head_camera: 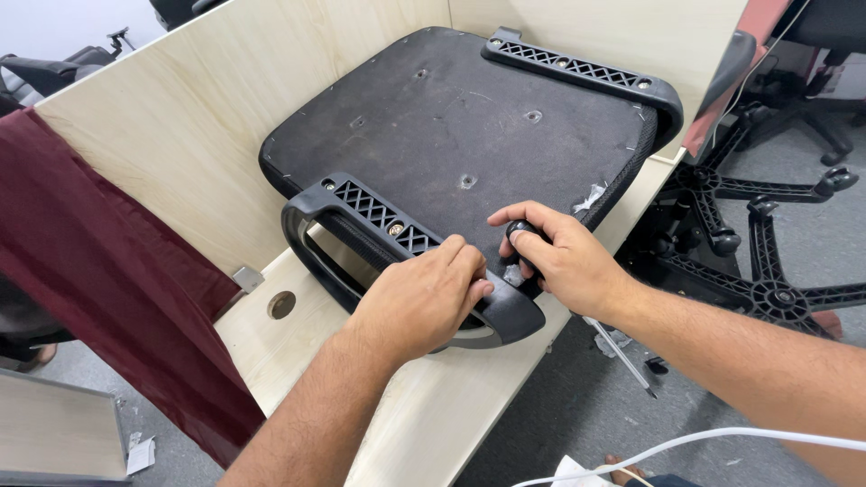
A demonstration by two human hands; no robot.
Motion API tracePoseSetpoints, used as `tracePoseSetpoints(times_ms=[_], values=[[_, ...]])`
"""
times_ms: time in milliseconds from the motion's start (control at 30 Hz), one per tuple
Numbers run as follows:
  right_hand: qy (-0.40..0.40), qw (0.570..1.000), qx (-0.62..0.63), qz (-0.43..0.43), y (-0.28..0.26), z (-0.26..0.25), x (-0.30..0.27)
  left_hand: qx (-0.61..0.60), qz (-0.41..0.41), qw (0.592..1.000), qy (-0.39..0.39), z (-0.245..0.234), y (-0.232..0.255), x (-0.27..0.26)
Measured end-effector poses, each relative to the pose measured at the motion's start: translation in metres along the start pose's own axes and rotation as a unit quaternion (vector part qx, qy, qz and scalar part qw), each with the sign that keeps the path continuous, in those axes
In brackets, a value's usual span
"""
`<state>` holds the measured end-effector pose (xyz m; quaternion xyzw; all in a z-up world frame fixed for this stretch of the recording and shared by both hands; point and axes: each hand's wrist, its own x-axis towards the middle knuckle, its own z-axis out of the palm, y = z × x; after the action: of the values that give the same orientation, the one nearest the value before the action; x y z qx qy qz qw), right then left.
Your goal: The person disassembles an office chair by removing the gas lift and base, then reattaches the armrests to the seat using a screwdriver. The chair is placed on a workbench in a workshop setting.
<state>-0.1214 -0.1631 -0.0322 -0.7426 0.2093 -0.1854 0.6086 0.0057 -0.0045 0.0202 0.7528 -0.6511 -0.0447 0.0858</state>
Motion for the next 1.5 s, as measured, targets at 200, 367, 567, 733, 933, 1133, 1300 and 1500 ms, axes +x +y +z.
tracePoseSetpoints(times_ms=[200, 367, 567, 733, 933, 1133, 1300, 1500], values=[[0.000, 1.000, -0.010, -0.007, -0.001, 0.000, 0.001, -0.220, -0.094, 0.963, 0.123, 0.010, -0.009, -0.004], [0.000, 1.000, -0.020, 0.000, -0.003, -0.001, -0.001, -0.482, -0.194, 0.804, 0.290, 0.056, -0.038, -0.039], [-0.003, 1.000, 0.000, 0.001, -0.008, 0.002, -0.001, -0.346, -0.504, 0.757, 0.233, 0.143, -0.054, -0.106], [-0.018, 1.000, -0.012, 0.007, -0.011, 0.003, -0.002, -0.263, -0.600, 0.747, 0.114, 0.177, -0.062, -0.126], [-0.025, 0.999, -0.015, 0.022, -0.011, -0.001, -0.004, -0.244, -0.593, 0.763, 0.084, 0.190, -0.072, -0.120], [-0.030, 0.999, -0.014, 0.013, -0.007, -0.003, -0.003, -0.202, -0.566, 0.790, 0.123, 0.209, -0.076, -0.116], [-0.030, 0.999, -0.009, 0.011, -0.007, -0.003, -0.002, -0.194, -0.553, 0.801, 0.121, 0.216, -0.084, -0.120], [-0.021, 1.000, -0.001, 0.018, -0.010, -0.001, -0.001, -0.224, -0.560, 0.790, 0.114, 0.204, -0.083, -0.120]])
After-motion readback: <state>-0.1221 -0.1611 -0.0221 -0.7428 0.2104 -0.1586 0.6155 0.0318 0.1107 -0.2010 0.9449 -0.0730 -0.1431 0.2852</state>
